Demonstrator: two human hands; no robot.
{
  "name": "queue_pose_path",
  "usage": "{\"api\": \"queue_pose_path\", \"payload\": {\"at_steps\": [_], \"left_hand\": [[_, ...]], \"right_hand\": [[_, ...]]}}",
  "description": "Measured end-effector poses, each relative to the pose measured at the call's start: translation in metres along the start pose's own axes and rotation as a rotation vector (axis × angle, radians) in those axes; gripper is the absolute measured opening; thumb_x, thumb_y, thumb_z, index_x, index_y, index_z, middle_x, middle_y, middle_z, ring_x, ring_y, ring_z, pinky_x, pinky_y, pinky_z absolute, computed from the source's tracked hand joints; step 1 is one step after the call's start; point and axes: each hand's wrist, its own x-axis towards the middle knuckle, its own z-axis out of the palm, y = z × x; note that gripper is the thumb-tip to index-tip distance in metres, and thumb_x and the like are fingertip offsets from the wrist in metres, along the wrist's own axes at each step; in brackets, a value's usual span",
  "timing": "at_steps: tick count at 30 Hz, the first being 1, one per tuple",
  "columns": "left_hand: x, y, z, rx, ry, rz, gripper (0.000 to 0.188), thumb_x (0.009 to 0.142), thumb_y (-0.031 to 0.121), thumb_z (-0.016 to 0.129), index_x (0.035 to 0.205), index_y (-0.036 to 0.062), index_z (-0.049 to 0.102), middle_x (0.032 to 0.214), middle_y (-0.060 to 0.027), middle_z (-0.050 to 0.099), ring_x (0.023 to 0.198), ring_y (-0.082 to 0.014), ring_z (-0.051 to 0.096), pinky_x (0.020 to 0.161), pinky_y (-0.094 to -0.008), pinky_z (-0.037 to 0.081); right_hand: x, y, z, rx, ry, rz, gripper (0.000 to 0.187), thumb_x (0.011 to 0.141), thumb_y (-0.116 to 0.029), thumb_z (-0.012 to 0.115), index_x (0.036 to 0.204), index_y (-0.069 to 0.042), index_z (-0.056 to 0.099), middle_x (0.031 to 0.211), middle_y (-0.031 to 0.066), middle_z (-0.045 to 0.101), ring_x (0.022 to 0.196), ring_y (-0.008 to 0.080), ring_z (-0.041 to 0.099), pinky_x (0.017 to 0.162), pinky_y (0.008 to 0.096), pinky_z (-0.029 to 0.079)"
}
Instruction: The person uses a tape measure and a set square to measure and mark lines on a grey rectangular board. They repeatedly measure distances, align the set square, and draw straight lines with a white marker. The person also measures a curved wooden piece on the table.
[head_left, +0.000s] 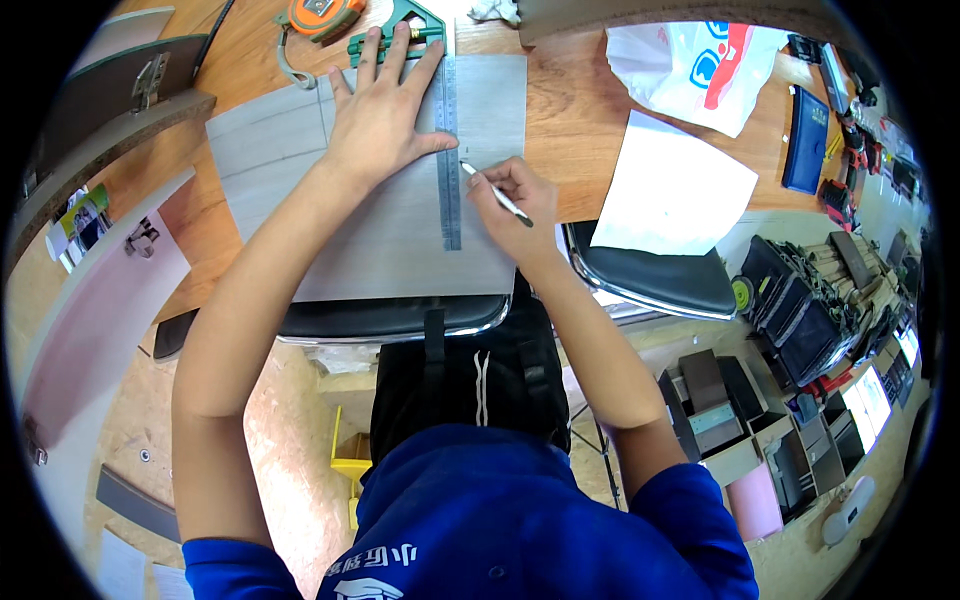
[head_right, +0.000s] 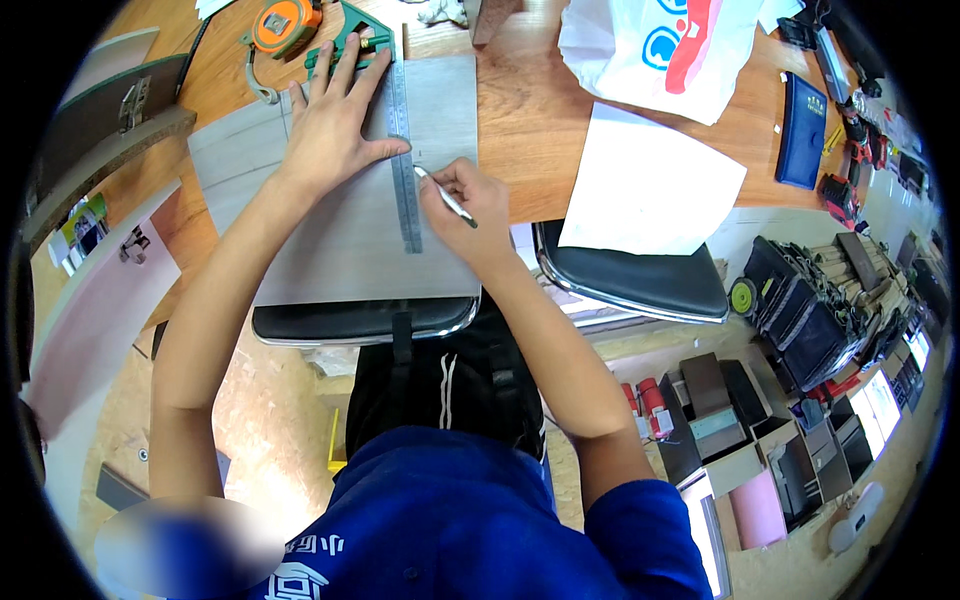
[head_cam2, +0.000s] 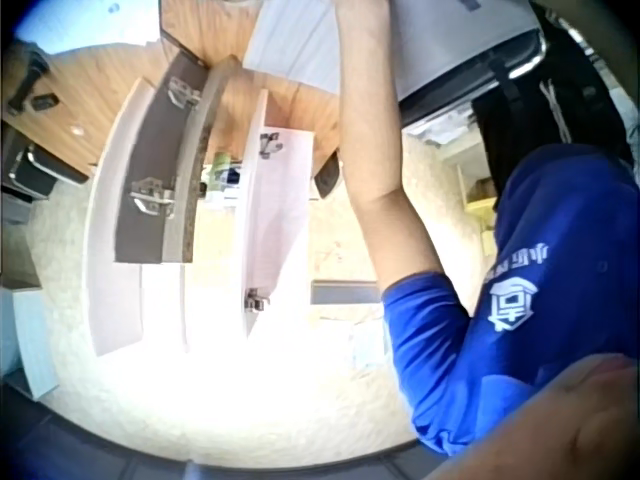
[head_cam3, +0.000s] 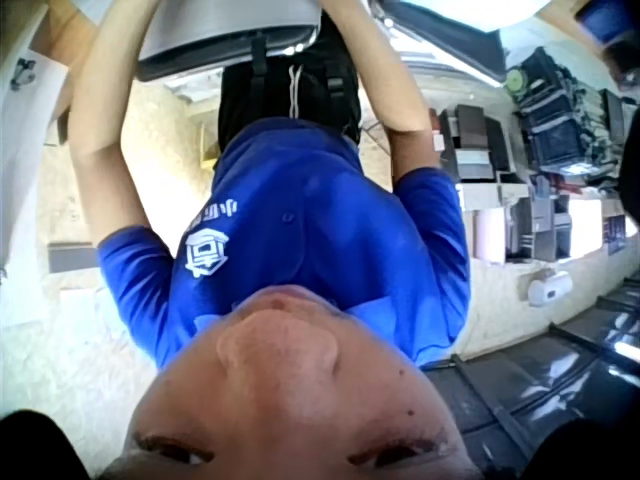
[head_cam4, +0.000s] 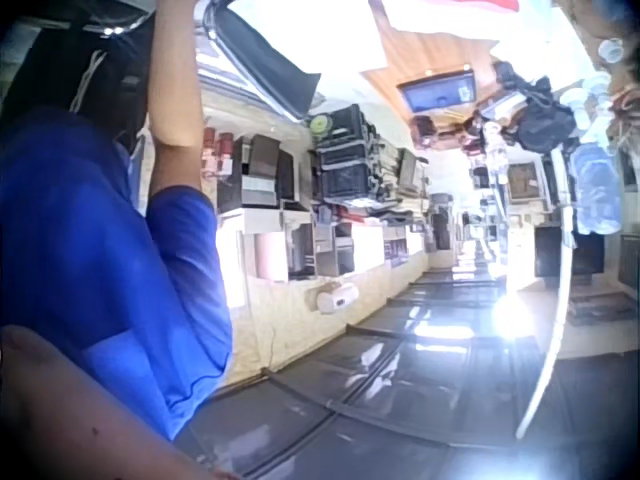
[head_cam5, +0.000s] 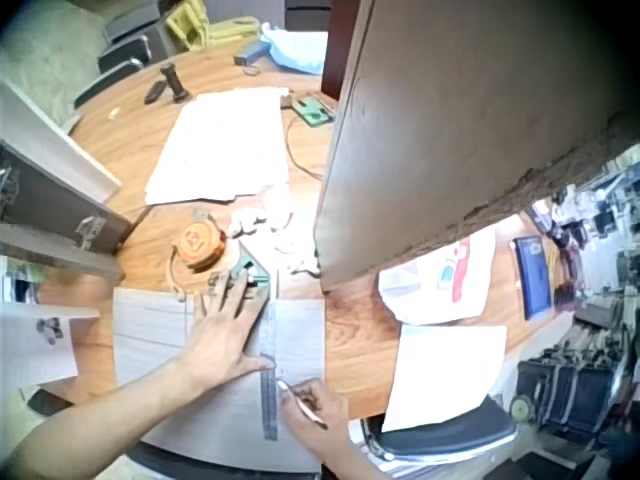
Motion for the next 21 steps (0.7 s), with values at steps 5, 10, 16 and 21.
{"api": "queue_pose_path", "payload": {"at_steps": [5,10,16,21], "left_hand": [[0.001,0.0,0.005,0.018,0.014,0.013,0.109,0.065,0.052,0.086,0.155,0.0221,0.033,0.165,-0.0138,0.022,0.151,-0.0428,0.018,0.107,-0.0771,0.027],[-0.002,-0.003,0.008,0.025,0.072,0.034,0.109,0.064,0.054,0.086,0.155,0.0226,0.034,0.164,-0.0143,0.023,0.151,-0.0426,0.019,0.106,-0.0773,0.028],[-0.002,0.007,-0.021,-0.017,-0.061,0.03,0.107,0.067,0.05,0.086,0.152,0.0093,0.035,0.154,-0.0251,0.033,0.145,-0.0511,0.023,0.111,-0.0705,0.026],[-0.001,0.011,-0.03,-0.035,-0.115,0.01,0.109,0.068,0.05,0.086,0.154,0.0124,0.031,0.158,-0.0237,0.029,0.147,-0.0502,0.022,0.111,-0.0729,0.024]], "right_hand": [[0.0,0.004,0.005,0.119,0.067,-0.013,0.013,0.087,-0.009,0.071,0.087,0.002,0.064,0.068,0.0078,0.069,0.061,0.0074,0.063,0.056,0.0242,0.049],[-0.001,0.004,0.007,0.125,0.057,-0.031,0.012,0.088,-0.009,0.07,0.091,0.002,0.065,0.07,0.0072,0.071,0.064,0.0082,0.066,0.059,0.0233,0.05],[0.0,0.005,0.004,0.15,0.027,-0.013,0.011,0.09,-0.008,0.071,0.092,0.001,0.066,0.075,0.0084,0.073,0.069,0.0092,0.07,0.062,0.0229,0.052],[0.001,0.014,0.005,0.204,0.053,-0.041,0.012,0.089,-0.008,0.073,0.091,0.002,0.065,0.076,0.0099,0.074,0.07,0.0111,0.072,0.062,0.0229,0.053]]}}
